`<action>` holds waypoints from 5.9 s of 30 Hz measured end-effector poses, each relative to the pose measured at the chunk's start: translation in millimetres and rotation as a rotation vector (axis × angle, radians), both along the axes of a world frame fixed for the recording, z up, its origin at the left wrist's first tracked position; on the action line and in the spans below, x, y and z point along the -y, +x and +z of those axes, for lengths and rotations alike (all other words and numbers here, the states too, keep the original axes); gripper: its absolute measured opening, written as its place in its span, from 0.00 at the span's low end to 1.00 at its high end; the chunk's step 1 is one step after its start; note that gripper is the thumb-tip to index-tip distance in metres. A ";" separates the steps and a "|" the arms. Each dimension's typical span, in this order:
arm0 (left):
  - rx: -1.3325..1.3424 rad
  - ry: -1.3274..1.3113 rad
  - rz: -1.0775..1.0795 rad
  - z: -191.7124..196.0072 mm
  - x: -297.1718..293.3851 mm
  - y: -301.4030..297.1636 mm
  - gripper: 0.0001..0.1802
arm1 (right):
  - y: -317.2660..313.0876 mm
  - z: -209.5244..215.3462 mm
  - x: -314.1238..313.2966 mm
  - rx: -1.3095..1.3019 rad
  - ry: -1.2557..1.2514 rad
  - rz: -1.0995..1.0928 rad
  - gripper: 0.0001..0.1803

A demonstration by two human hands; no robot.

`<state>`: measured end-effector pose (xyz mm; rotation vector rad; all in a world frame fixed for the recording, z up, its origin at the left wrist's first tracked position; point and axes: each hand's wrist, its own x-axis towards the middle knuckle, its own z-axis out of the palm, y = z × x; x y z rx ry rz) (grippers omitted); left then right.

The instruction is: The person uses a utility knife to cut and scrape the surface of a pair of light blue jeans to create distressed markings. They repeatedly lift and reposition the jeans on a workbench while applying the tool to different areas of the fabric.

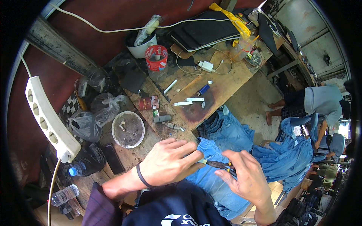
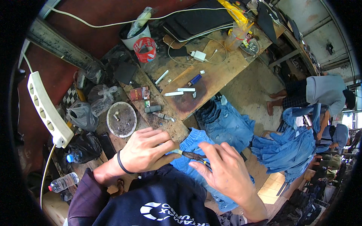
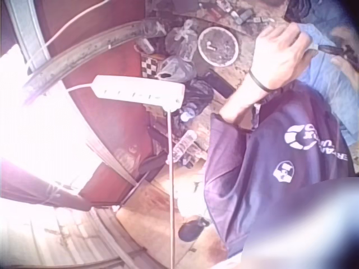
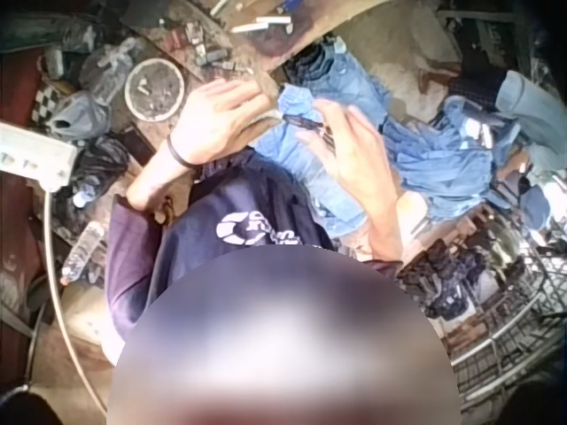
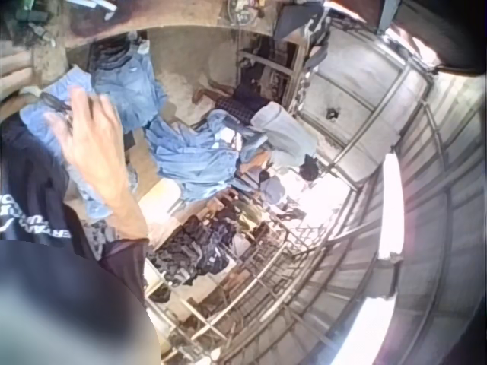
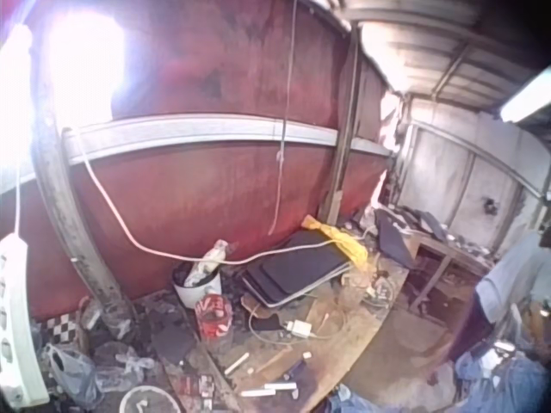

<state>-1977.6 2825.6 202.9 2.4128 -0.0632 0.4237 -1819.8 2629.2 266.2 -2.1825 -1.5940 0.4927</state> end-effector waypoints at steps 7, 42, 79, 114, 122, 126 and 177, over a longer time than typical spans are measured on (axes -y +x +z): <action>-0.516 -0.276 -0.354 -3.1 -8.2 1.5 0.15 | -1.5 -18.7 12.5 -0.013 -0.085 0.166 0.15; -0.429 -0.586 -0.454 -8.6 33.7 31.3 0.14 | 35.6 -0.2 65.7 0.030 -0.154 0.139 0.18; -0.418 -1.869 -0.469 -44.5 56.6 35.2 0.24 | -14.5 20.6 30.8 -0.236 0.077 -0.372 0.07; -0.217 -1.025 -0.077 -14.1 41.7 43.4 0.25 | -39.8 -11.1 50.9 -0.271 0.168 -0.568 0.11; -0.240 -0.849 -0.066 -10.9 39.3 43.3 0.20 | -46.9 -4.0 40.6 -0.189 0.192 -0.511 0.10; -0.188 -0.715 -0.008 -10.9 40.6 43.0 0.19 | -47.7 2.4 34.9 -0.038 0.211 -0.445 0.11; -0.236 -0.768 0.158 -61.5 37.3 31.0 0.22 | -15.0 -47.0 26.9 -0.447 0.188 -0.724 0.17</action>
